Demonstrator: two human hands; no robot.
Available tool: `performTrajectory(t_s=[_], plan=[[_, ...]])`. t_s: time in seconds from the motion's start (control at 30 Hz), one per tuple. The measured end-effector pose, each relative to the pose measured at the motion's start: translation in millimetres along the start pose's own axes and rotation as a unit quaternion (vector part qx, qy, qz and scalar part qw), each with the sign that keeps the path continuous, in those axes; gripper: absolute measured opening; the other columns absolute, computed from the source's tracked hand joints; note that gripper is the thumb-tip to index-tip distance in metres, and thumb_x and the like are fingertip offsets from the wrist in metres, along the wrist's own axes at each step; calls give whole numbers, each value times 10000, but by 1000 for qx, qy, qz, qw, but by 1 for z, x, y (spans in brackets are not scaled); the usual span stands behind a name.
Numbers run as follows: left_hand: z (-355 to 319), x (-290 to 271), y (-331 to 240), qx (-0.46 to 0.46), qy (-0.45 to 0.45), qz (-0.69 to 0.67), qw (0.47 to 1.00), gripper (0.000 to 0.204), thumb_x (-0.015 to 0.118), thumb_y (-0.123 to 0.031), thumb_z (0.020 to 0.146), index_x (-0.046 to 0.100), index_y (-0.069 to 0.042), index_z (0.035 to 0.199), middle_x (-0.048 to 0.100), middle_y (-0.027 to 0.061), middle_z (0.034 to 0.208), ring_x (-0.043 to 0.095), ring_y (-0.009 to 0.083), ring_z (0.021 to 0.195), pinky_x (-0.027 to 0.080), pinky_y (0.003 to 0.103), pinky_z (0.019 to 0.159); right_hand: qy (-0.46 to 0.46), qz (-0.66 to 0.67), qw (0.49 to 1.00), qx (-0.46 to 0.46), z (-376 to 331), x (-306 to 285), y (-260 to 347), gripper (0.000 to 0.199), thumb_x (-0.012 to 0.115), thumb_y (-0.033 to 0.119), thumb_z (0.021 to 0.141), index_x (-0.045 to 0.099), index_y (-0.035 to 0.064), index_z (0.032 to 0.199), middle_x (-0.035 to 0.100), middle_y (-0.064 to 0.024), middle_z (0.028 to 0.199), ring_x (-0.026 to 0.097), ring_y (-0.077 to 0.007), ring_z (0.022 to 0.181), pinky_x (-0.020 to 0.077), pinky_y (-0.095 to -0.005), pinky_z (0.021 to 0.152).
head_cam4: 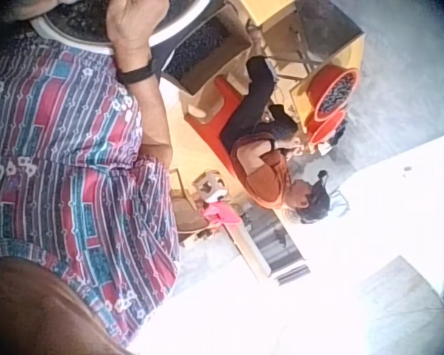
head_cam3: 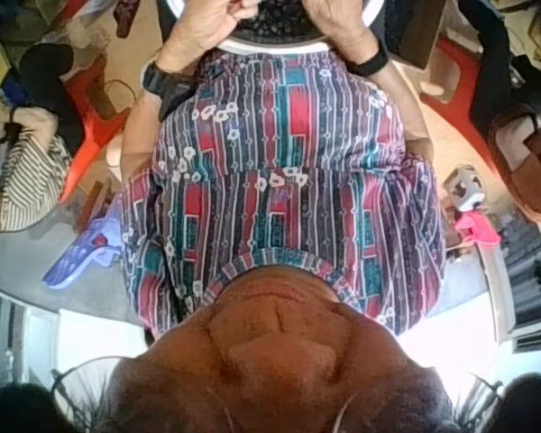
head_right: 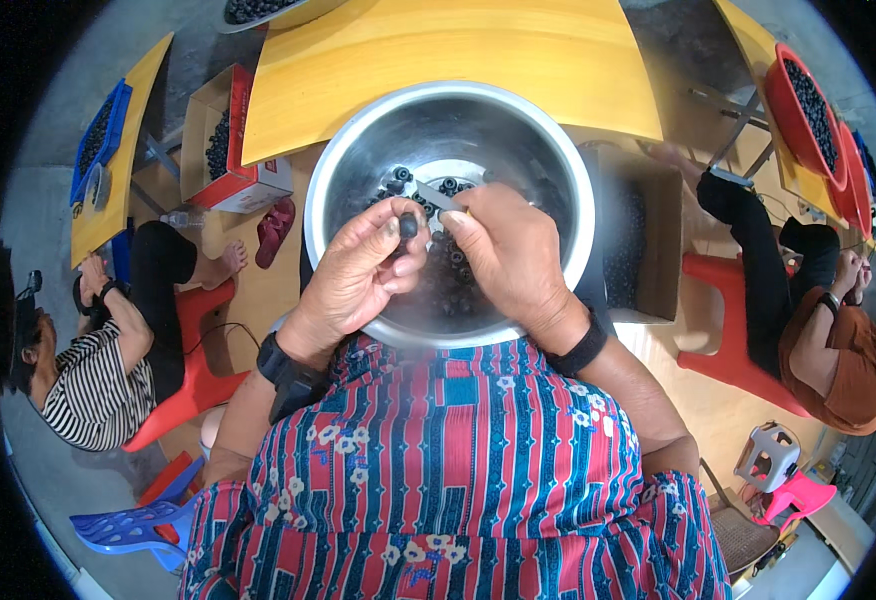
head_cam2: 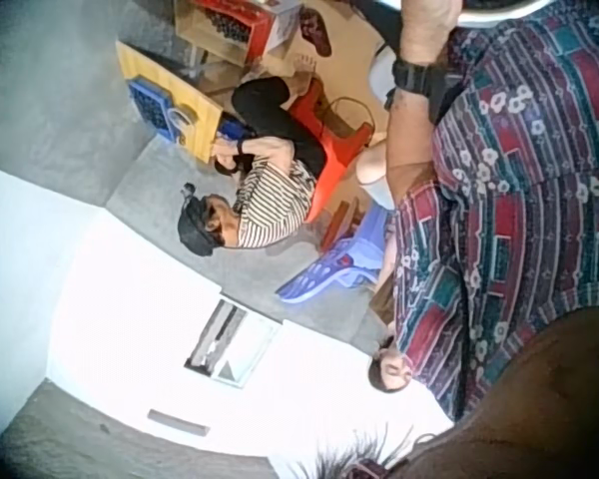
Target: The person is using a small tool to trim or process small black rubber or plastic components in a manufacturing workspace.
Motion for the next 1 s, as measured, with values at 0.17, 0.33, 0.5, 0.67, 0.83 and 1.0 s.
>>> performTrajectory(t_s=[0.17,0.33,0.5,0.67,0.83,1.0], plan=[[0,2,-2,20,2,39,999,276,552,-271,1018,520,-54,1186,515,9,958,417,59,737,342,178,600,17,25,999,-12,-1,-2,2,202,612,214,927,662,20,955,621,-172,835,611,-362,780,490,-392,696],[1,1,-1,32,-11,45,998,227,519,-227,1035,541,-48,1173,495,1,926,427,40,752,372,165,603,34,43,997,-47,-3,-3,2,209,633,231,910,659,28,953,620,-161,826,611,-359,768,490,-392,687],[1,-2,1,32,-23,14,999,245,521,-261,1034,522,-72,1191,511,-16,955,430,31,747,352,176,604,79,-65,990,-94,-6,2,12,234,714,262,833,655,66,947,576,-115,774,621,-330,696,501,-402,609],[0,-5,3,17,-28,-20,999,240,511,-251,1037,530,-78,1203,546,-8,999,447,27,746,351,166,593,63,-95,987,-109,-7,6,10,227,723,261,826,659,83,951,571,-100,760,626,-311,678,507,-395,586],[0,-5,6,11,-34,-39,999,225,509,-226,1035,548,-79,1200,577,0,1021,454,36,753,357,167,598,38,-117,987,-104,-6,5,11,229,722,275,835,660,86,949,570,-95,740,624,-304,647,505,-391,566],[0,-5,7,1,-33,-54,998,213,503,-197,1033,556,-73,1199,587,4,1023,455,44,764,362,162,604,34,-121,987,-98,-6,6,10,226,723,278,838,660,87,940,571,-96,739,624,-304,639,503,-389,560]])
Point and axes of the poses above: each hand's wrist, its own z-axis towards the middle knuckle, its own x-axis out of the palm, y = z × x, the point moved 3 cm from there along z, towards the middle knuckle
